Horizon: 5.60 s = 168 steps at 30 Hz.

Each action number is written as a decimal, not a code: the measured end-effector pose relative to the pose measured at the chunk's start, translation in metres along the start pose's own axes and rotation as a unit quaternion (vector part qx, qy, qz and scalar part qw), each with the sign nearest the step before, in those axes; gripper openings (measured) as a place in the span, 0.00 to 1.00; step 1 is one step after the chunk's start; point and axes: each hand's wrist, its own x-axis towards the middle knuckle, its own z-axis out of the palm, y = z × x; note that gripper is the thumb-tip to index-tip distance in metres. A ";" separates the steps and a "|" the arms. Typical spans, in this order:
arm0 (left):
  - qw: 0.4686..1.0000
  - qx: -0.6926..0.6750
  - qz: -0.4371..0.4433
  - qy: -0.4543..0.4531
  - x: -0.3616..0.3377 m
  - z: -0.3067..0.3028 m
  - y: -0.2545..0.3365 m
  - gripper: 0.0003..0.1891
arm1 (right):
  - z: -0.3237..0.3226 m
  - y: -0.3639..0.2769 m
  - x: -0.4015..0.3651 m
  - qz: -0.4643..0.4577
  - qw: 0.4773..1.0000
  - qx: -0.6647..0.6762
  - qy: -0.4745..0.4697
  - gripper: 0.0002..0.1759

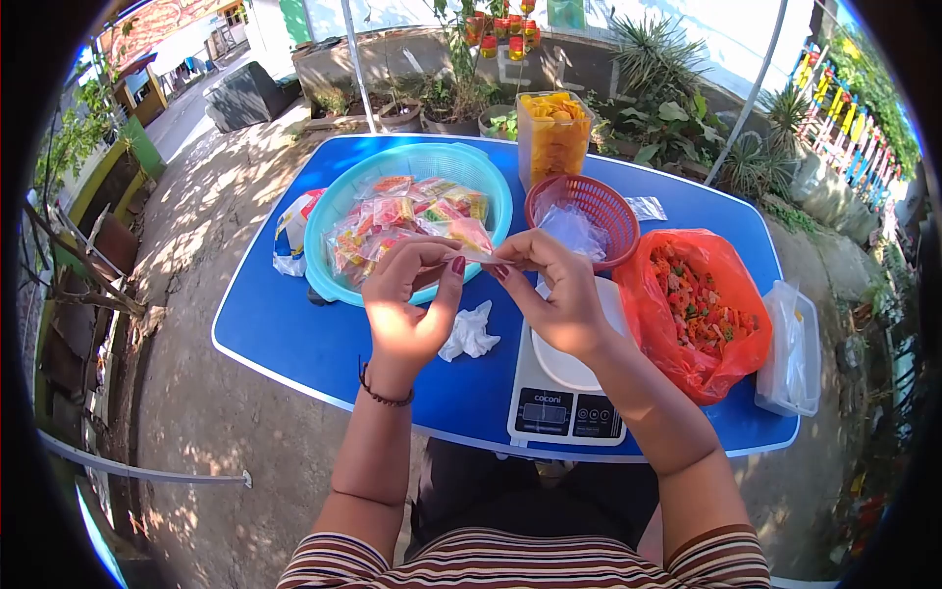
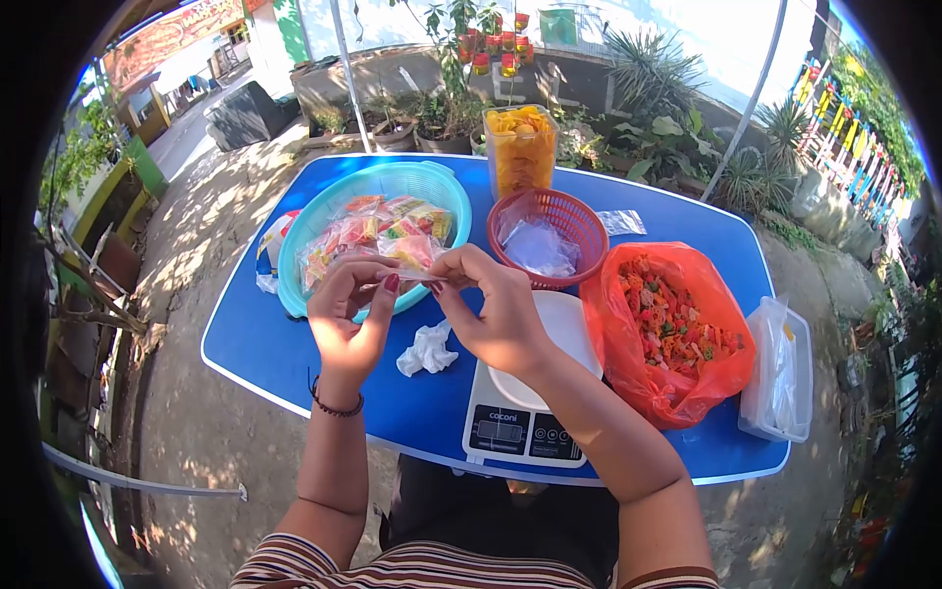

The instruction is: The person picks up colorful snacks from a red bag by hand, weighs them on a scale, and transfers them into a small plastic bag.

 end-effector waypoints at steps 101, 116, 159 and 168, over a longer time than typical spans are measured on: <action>0.720 0.432 0.082 -0.537 0.034 0.265 -0.016 0.29 | -0.225 0.060 -0.148 0.258 0.780 -0.566 0.067 0.19; 0.778 0.395 0.085 -0.481 0.027 0.267 -0.018 0.20 | -0.223 0.061 -0.142 0.258 0.818 -0.504 0.102 0.12; 0.784 0.400 0.183 -0.438 0.028 0.270 -0.032 0.08 | -0.225 0.058 -0.140 0.130 0.900 -0.383 0.165 0.05; 0.747 0.378 0.120 -0.533 0.017 0.265 -0.021 0.07 | -0.220 0.059 -0.142 0.187 0.903 -0.388 -0.006 0.06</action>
